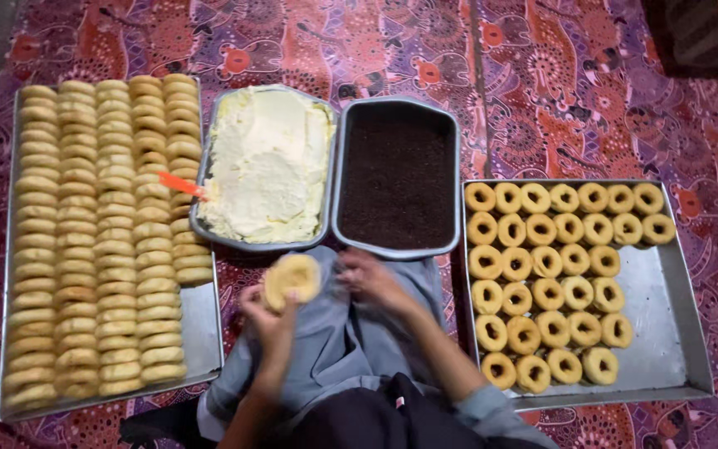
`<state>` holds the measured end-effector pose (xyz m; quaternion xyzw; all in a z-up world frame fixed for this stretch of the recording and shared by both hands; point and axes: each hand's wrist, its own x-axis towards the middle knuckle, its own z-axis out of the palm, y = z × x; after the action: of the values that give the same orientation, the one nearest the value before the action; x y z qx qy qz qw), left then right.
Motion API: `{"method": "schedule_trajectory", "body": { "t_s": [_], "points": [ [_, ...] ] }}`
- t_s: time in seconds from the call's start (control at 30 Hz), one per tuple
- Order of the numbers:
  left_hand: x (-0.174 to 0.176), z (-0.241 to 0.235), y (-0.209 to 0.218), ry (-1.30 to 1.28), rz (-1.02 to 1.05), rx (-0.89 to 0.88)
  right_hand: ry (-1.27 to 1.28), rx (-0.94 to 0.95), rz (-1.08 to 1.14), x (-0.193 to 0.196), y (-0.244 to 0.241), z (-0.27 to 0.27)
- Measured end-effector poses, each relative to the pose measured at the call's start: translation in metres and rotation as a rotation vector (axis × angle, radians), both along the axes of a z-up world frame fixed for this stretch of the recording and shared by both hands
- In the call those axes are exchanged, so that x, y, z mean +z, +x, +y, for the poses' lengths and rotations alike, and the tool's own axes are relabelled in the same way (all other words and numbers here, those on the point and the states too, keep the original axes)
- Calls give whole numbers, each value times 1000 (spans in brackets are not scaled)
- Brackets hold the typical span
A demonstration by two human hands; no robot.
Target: The person sits on the floor and repeatedly picks up plain donuts, fills them with a white cream using a spatula, and places them into a tray of dark crumbs. The filled donuts are then arranged on a separate tray.
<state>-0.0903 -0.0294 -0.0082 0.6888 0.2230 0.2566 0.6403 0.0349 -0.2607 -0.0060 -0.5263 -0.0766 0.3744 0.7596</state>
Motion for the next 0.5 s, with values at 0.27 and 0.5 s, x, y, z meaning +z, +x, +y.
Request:
{"method": "schedule_trajectory", "body": {
  "t_s": [0.27, 0.5],
  "points": [
    [-25, 39, 58, -995, -96, 144, -549, 104, -977, 67, 8, 129],
    [-48, 82, 84, -1104, -160, 0, -682, -176, -1749, 96, 129, 176]
  ]
}}
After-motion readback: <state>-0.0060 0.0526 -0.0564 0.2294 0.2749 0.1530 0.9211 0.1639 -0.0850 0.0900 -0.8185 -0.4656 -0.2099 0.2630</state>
